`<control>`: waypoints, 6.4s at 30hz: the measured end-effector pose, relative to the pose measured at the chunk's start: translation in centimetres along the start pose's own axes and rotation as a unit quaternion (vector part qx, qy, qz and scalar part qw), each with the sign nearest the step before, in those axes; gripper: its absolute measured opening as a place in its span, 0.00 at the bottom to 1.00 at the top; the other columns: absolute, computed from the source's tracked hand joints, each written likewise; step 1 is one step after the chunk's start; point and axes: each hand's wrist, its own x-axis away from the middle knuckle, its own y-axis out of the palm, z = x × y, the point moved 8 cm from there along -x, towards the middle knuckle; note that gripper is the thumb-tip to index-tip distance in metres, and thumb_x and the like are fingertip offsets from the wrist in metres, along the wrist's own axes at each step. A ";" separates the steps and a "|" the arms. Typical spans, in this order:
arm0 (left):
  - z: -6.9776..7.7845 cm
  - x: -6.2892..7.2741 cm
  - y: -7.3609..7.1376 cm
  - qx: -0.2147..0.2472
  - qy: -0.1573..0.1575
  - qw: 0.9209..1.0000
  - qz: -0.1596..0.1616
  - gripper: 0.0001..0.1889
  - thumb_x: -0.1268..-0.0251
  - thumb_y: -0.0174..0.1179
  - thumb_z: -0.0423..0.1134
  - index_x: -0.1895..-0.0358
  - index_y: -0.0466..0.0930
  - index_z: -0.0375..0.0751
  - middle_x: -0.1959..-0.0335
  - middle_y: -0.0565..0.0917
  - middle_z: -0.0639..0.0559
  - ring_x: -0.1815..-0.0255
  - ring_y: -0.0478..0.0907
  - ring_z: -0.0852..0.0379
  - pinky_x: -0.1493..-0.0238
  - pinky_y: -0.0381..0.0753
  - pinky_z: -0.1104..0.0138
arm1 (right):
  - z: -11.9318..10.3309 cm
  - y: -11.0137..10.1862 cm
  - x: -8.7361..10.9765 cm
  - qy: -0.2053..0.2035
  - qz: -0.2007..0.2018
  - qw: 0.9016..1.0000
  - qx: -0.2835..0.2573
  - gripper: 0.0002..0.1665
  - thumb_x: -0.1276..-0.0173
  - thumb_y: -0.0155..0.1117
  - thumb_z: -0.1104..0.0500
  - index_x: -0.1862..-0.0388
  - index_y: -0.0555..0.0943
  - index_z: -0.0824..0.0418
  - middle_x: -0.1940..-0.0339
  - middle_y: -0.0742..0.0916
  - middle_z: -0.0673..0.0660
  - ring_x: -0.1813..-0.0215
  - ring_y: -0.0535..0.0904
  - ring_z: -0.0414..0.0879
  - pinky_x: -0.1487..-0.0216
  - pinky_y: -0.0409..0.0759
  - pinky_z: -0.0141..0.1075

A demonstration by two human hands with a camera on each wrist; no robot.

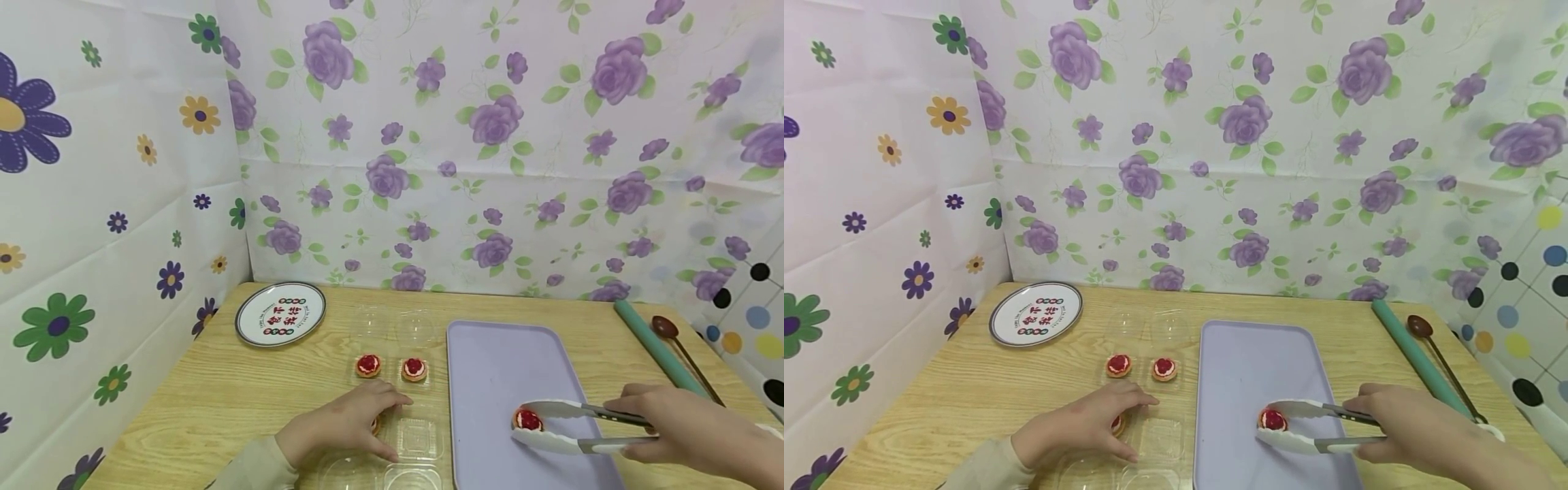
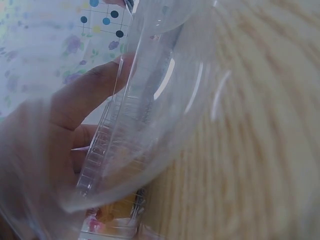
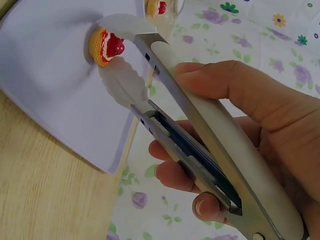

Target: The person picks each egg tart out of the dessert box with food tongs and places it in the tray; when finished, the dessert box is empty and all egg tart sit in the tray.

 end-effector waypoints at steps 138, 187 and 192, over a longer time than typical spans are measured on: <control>-6.1 5.6 -2.6 0.078 -0.056 0.995 0.016 0.38 0.56 0.73 0.57 0.38 0.74 0.47 0.50 0.76 0.57 0.46 0.72 0.60 0.39 0.74 0.62 | -22.1 -2.8 -10.1 -0.126 0.080 0.974 0.172 0.22 0.46 0.71 0.40 0.69 0.80 0.57 0.78 0.75 0.46 0.80 0.66 0.36 0.78 0.72 0.31; -6.0 5.5 -2.8 0.078 -0.065 0.995 0.010 0.39 0.55 0.72 0.58 0.38 0.74 0.47 0.50 0.76 0.58 0.46 0.72 0.59 0.40 0.74 0.62 | -23.6 -4.4 -10.0 -0.160 0.104 0.943 0.272 0.22 0.43 0.68 0.37 0.65 0.82 0.55 0.74 0.81 0.46 0.76 0.74 0.37 0.75 0.78 0.32; -5.9 5.5 -2.8 0.076 -0.066 0.995 0.008 0.39 0.55 0.73 0.58 0.38 0.74 0.45 0.50 0.76 0.57 0.46 0.72 0.59 0.40 0.74 0.62 | -23.3 -4.8 -9.7 -0.160 0.107 0.946 0.260 0.22 0.43 0.68 0.38 0.63 0.82 0.55 0.75 0.80 0.46 0.76 0.74 0.37 0.75 0.77 0.32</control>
